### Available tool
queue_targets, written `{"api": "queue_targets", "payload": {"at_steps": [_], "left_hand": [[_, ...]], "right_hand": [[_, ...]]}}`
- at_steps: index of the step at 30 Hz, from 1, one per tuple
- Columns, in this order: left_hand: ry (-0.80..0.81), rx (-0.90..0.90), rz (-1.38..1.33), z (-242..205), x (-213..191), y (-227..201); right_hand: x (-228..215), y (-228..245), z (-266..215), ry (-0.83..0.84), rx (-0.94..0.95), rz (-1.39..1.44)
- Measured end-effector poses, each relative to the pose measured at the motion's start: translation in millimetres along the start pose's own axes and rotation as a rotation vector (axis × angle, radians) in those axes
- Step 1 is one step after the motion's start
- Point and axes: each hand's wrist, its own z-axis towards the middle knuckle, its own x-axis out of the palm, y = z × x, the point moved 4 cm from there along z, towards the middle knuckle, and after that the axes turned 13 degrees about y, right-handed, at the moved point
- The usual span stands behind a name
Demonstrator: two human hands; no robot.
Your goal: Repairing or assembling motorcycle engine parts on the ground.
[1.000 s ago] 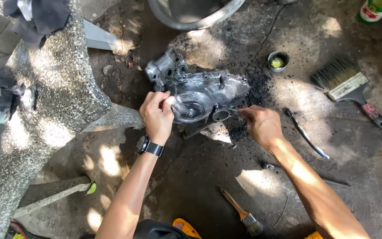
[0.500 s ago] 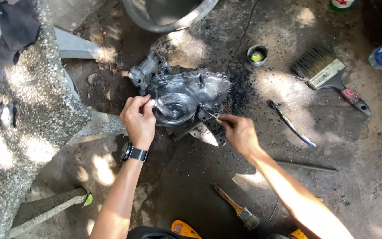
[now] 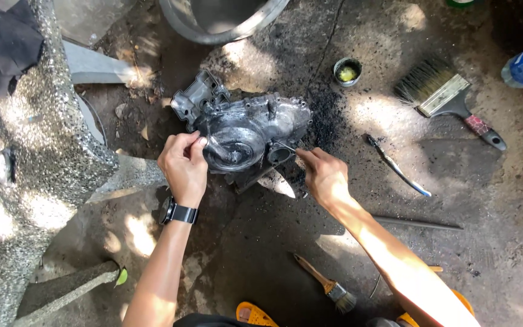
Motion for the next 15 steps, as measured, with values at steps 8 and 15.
{"api": "queue_targets", "payload": {"at_steps": [8, 15], "left_hand": [[-0.015, 0.005, 0.027, 3.9, 0.1, -1.0], [-0.005, 0.019, -0.028, 5.6, 1.8, 2.4]], "right_hand": [[-7.5, 0.6, 4.7, 0.04, 0.06, -0.008], [82.0, -87.6, -158.4, 0.512, 0.054, -0.395]]}}
